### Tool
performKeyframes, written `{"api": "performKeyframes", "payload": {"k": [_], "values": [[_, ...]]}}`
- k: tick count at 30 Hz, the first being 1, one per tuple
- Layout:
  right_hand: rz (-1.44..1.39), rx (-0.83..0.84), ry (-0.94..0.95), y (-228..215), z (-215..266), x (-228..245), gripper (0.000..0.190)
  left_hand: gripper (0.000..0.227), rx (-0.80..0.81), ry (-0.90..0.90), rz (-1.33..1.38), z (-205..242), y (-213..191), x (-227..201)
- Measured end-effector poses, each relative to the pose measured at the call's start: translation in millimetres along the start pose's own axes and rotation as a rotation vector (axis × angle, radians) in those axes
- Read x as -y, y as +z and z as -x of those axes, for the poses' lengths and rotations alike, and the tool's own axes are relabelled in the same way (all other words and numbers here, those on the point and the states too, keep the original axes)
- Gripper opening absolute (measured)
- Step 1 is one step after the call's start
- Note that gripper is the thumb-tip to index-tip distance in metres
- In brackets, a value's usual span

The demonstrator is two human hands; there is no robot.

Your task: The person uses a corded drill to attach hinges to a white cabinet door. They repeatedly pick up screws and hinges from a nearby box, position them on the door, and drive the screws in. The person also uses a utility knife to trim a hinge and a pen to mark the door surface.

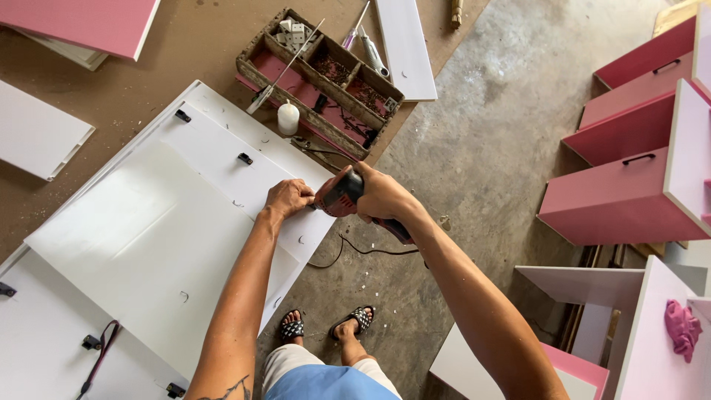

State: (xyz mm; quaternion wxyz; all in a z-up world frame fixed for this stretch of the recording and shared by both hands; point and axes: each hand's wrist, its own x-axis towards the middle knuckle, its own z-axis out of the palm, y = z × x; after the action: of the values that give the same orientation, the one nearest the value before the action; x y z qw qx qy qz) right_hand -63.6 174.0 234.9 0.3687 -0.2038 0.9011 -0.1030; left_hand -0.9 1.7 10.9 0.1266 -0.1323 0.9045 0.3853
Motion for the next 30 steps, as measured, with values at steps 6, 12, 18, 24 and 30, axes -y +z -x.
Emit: {"api": "performKeyframes", "payload": {"k": [6,12,18,24,30], "values": [[0.010,0.016,0.004,3,0,2,0.091,0.010,-0.008,-0.011,-0.009,1,0,-1],[0.071,-0.007,-0.027,18,-19,-13,0.089,0.009,-0.020,-0.007,-0.014,3,-1,-2],[0.061,-0.023,-0.028,17,-17,-14,0.090,0.009,-0.029,-0.017,0.003,2,-1,-3],[0.080,-0.037,-0.049,23,-16,-11,0.083,0.010,-0.023,-0.006,-0.008,5,0,2],[0.062,-0.044,-0.057,-2,18,15,0.071,0.031,-0.085,0.111,-0.037,6,2,-8]]}}
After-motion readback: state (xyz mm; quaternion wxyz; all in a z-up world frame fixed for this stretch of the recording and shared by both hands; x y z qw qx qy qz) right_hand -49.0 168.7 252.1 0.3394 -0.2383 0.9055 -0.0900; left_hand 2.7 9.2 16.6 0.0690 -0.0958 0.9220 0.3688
